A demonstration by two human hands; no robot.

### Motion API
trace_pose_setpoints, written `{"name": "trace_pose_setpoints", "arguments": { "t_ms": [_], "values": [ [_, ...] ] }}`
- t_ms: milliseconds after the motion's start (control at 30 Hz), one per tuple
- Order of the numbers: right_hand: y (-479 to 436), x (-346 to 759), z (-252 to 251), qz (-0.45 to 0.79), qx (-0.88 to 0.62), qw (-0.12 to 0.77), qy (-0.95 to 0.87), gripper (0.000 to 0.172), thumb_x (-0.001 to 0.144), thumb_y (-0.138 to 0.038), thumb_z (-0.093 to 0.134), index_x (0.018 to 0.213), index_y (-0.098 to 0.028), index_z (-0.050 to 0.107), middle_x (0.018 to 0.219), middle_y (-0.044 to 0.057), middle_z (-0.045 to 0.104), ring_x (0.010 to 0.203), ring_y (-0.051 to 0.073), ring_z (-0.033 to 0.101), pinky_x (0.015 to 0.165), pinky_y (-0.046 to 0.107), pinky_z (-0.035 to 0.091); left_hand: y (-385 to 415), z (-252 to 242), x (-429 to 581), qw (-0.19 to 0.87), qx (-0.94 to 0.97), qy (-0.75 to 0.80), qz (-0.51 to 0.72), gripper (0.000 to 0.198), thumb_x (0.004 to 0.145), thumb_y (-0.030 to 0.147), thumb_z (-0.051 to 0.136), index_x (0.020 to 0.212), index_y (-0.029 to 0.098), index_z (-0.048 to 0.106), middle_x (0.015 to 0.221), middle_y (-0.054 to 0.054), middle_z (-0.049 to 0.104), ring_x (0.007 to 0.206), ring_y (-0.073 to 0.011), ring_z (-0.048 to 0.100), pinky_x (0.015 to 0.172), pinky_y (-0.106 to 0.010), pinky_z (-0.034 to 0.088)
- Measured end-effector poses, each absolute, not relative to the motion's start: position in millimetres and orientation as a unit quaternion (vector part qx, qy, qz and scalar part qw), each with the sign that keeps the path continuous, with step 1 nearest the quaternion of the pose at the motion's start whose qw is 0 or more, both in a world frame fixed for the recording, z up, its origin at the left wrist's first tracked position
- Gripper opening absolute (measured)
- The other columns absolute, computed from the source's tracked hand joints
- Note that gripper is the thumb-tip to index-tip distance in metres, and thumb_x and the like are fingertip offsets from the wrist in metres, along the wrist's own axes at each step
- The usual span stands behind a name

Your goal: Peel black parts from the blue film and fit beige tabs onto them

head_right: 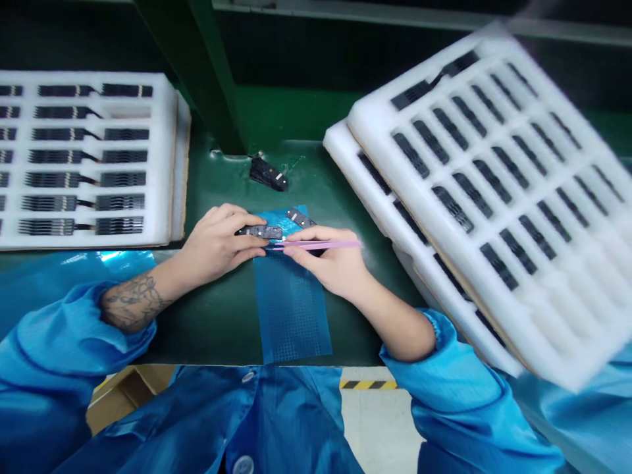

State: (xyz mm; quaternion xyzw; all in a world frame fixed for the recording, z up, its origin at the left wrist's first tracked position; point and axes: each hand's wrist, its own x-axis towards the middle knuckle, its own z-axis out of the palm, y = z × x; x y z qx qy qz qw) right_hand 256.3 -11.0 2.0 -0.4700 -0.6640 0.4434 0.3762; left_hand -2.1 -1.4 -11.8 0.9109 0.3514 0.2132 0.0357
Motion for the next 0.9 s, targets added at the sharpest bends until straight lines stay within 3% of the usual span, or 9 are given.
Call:
{"name": "trace_pose_setpoints", "arguments": {
  "t_ms": [900],
  "values": [
    [-10.6,249.5,3.9,0.447,-0.476,0.359,-0.667,0.005,0.081,-0.027,0.083,0.084,-0.023,0.082,0.083,0.001,0.082,0.072,0.017,0.077,0.07,0.026,0.062,-2.7,-11.3,2.6,0.041,0.911,0.355,0.208,0.017,0.096,0.036,0.066,0.096,0.023,0.078,0.117,-0.007,0.069,0.1,-0.0231,0.059,0.081,-0.038,0.047]
  ]
}}
